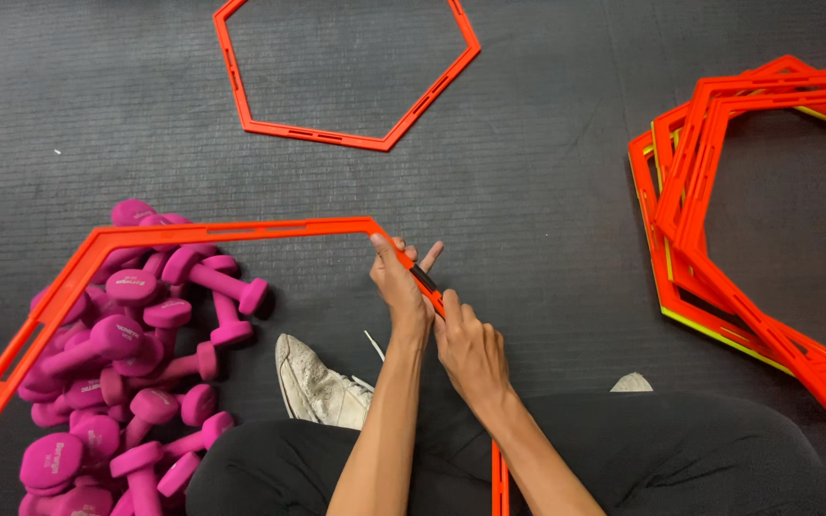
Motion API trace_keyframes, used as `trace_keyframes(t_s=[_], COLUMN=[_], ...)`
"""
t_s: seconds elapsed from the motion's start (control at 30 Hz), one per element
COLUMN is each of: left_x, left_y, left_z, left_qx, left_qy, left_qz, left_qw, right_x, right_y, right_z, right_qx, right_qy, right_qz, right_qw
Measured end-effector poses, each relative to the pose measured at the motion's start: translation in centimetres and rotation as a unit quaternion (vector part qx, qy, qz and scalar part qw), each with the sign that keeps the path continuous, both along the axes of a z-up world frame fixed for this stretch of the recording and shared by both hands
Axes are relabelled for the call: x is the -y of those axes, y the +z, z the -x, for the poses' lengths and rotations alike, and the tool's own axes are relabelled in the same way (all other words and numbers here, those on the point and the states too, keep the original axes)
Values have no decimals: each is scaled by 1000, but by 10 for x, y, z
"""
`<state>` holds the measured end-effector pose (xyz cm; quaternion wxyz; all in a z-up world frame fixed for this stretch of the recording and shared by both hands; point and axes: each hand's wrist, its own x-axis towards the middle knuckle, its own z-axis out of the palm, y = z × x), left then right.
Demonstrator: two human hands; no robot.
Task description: The person sits on the gym floor and assembles orange hexagon-shaped frames using small black connectors. They pick up frame pieces, align the ends, and insert the connectors to join them into complete hexagons, stacking the finished units on the floor.
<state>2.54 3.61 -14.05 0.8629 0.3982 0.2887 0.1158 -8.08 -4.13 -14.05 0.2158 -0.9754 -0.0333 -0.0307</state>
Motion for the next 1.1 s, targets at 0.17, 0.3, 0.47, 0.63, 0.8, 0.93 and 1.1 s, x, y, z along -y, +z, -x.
trace_keyframes(t_s=[0.17,0.3,0.47,0.63,0.8,0.93,1.1], left_x=[-4,-4,-7,-8,-11,-12,-17], left_y=[7,0,3,-1,-26,-46,-54], left_z=[0,0,3,5,-1,-6,-9], left_qx=[-29,-39,-66,-79,-123,-173,-208], left_qy=[29,31,49,60,72,102,122], left_qz=[1,5,-2,-7,-51,-59,-73], left_qw=[999,999,997,995,989,978,968], right_x=[2,3,6,9,8,11,4], right_y=[-18,2,13,23,32,30,-7], right_z=[-4,-5,-7,-8,-6,-2,9], right_qx=[-61,-107,-165,-199,-203,-163,-13], right_qy=[27,39,46,53,55,35,38], right_qz=[-7,-33,-73,-104,-102,-72,44], right_qw=[998,993,982,973,972,983,998])
